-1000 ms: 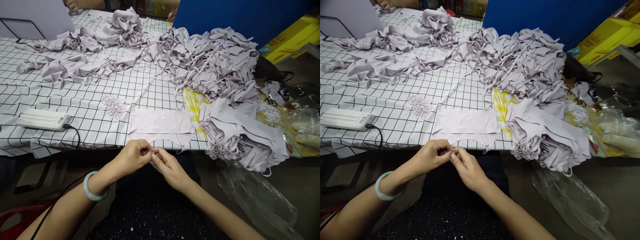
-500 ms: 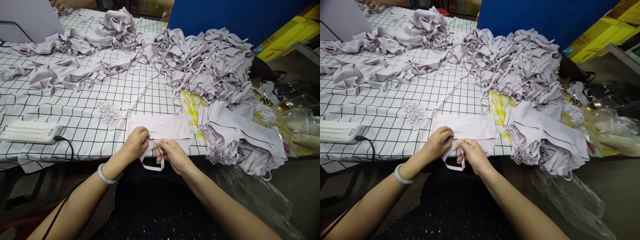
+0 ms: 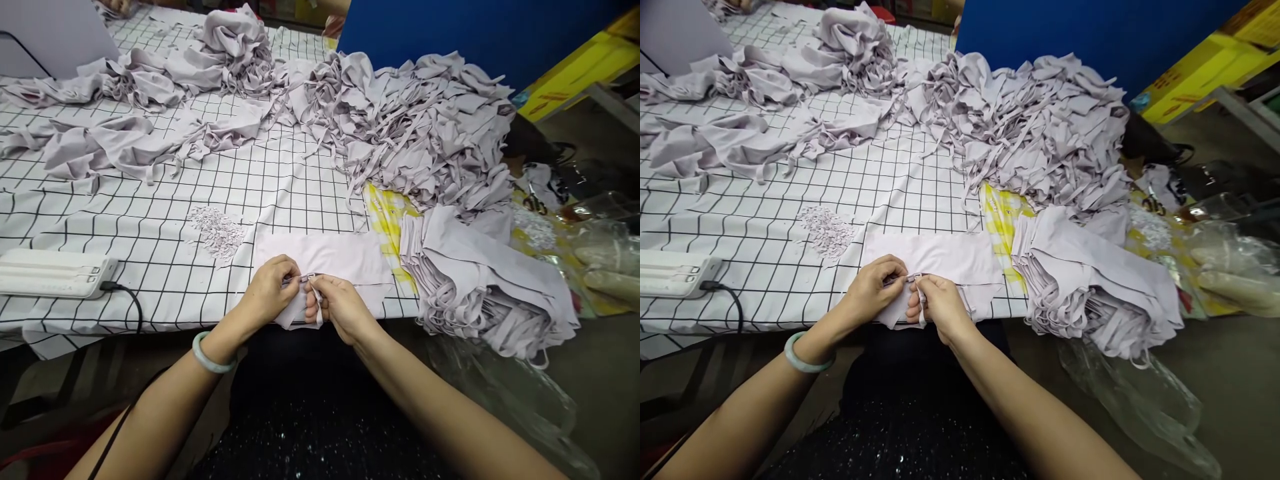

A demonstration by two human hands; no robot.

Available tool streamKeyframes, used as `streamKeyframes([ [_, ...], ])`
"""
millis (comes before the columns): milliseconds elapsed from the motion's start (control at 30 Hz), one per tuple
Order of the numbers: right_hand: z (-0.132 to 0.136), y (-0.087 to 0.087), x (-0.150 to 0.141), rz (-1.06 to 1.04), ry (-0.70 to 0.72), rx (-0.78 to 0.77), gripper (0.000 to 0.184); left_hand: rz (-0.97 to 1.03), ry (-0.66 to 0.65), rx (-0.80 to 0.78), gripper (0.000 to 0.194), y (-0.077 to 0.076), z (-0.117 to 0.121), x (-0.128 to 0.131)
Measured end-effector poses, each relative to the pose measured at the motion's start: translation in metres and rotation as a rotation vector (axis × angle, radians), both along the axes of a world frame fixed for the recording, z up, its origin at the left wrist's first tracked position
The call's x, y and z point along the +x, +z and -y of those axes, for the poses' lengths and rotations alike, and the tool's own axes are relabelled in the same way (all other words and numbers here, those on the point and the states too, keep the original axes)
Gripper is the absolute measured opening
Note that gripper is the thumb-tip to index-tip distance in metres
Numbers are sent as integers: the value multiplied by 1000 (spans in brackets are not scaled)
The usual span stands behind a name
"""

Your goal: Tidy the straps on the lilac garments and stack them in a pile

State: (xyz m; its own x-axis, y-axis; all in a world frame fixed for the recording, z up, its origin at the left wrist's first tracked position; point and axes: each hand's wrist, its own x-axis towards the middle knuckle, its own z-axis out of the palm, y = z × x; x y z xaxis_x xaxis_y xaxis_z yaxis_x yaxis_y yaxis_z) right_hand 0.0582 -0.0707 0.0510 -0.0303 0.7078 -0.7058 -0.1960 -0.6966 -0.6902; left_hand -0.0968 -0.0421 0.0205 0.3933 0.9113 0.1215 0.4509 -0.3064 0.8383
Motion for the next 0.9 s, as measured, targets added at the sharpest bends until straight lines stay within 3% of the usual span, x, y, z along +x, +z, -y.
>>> streamKeyframes([
  [233,-3,0,1,5,33,21,11,2,-14,-11,14,2,0,0],
  [400,-4,-1,5,16,132,45,13,16,-24,2,14,1,-1,0],
  [633,-3,-4,-1,-21,185,36,23,25,12,-2,15,-1,-1,1],
  [767,24,9,11,-54,244,74,34,43,-54,67,16,-3,1,-5],
  [900,71,22,34,145,385,271,36,-137,-221,161,37,1,5,-14],
])
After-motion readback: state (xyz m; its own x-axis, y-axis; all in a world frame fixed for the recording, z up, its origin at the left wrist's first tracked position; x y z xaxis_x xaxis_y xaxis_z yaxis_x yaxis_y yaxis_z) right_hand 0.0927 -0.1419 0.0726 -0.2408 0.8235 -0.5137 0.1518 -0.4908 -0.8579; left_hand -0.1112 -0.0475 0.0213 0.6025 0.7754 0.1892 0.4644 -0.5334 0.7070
